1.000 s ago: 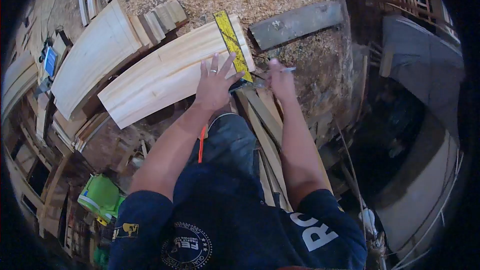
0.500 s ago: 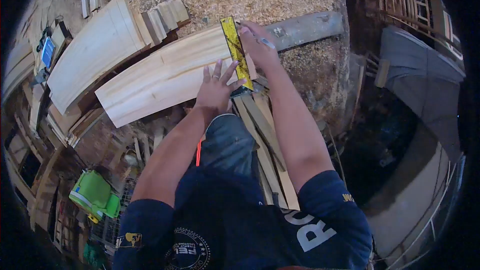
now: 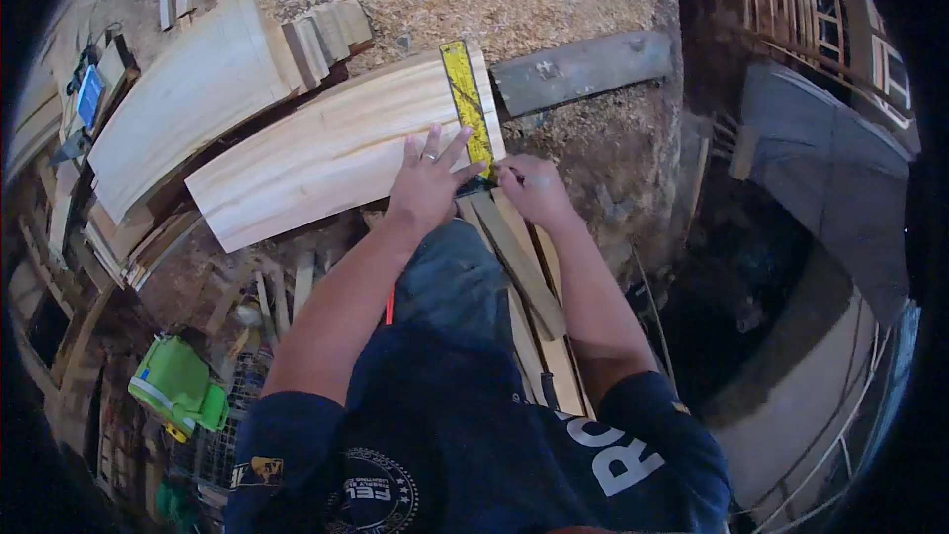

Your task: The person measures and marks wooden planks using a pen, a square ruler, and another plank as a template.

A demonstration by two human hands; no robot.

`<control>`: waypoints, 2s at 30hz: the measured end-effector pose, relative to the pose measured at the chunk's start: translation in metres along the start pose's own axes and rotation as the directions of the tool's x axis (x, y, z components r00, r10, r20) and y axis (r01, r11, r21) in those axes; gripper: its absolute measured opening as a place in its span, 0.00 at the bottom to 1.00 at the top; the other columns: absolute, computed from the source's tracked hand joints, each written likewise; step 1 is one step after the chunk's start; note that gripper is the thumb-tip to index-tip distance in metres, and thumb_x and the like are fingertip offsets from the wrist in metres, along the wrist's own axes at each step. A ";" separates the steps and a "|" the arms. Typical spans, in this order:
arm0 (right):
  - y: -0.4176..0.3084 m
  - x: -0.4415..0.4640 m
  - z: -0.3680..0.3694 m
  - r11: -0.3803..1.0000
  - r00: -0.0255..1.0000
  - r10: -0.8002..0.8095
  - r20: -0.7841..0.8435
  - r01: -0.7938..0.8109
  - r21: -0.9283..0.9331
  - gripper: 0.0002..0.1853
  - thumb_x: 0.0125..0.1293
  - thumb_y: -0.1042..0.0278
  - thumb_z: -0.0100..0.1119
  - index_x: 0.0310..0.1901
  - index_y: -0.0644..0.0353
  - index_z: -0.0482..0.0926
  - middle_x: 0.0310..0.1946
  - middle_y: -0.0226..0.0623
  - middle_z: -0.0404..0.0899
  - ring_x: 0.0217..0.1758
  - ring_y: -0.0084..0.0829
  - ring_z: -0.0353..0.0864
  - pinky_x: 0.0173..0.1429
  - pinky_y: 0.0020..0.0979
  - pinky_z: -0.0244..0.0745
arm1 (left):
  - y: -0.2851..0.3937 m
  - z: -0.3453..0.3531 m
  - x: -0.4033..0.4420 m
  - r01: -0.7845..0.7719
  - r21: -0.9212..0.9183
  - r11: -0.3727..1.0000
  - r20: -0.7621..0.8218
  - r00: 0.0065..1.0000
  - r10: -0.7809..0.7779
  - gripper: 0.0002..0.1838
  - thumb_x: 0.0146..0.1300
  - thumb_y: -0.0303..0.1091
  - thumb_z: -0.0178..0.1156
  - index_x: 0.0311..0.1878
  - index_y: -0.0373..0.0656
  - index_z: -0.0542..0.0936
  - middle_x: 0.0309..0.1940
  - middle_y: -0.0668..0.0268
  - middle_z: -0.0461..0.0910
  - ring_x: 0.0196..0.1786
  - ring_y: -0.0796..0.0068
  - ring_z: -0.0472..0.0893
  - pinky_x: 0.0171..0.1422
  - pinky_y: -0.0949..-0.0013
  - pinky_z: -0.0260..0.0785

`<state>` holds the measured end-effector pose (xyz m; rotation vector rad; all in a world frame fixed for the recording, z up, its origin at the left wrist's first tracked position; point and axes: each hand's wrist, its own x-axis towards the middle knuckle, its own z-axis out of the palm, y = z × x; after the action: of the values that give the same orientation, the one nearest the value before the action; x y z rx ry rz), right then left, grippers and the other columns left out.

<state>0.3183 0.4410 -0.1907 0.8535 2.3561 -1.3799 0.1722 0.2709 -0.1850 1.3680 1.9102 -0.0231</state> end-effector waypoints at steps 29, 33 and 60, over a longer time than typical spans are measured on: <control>0.010 -0.027 0.024 0.995 0.981 -0.015 -0.195 0.034 0.094 0.11 0.70 0.72 0.60 0.49 0.66 0.87 0.40 0.48 0.88 0.45 0.41 0.88 0.58 0.37 0.79 | -0.004 0.001 -0.009 -0.077 0.029 0.997 -0.038 0.996 0.078 0.46 0.51 0.47 0.74 0.77 0.74 0.69 0.86 0.62 0.43 0.83 0.37 0.49 0.78 0.30 0.53; 0.017 -0.043 0.029 0.991 0.991 0.114 -0.068 -0.118 -0.069 0.11 0.65 0.72 0.64 0.46 0.64 0.88 0.41 0.46 0.90 0.46 0.41 0.90 0.57 0.38 0.81 | -0.002 0.017 -0.014 -0.074 0.088 0.993 -0.197 0.976 0.090 0.43 0.54 0.45 0.73 0.76 0.68 0.70 0.84 0.58 0.49 0.81 0.36 0.55 0.75 0.31 0.58; -0.310 0.037 0.203 0.839 0.827 -0.151 0.541 0.397 -0.372 0.12 0.69 0.65 0.60 0.48 0.62 0.86 0.41 0.52 0.87 0.46 0.48 0.88 0.53 0.39 0.80 | -0.167 0.199 -0.303 -0.689 -0.227 -0.689 0.461 0.547 -0.699 0.17 0.75 0.41 0.62 0.62 0.55 0.70 0.52 0.71 0.76 0.52 0.70 0.80 0.56 0.45 0.81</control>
<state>0.0873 0.1652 -0.0964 -0.0072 2.2880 -0.8866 0.1878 -0.1271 -0.2133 -1.5005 0.8778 2.1750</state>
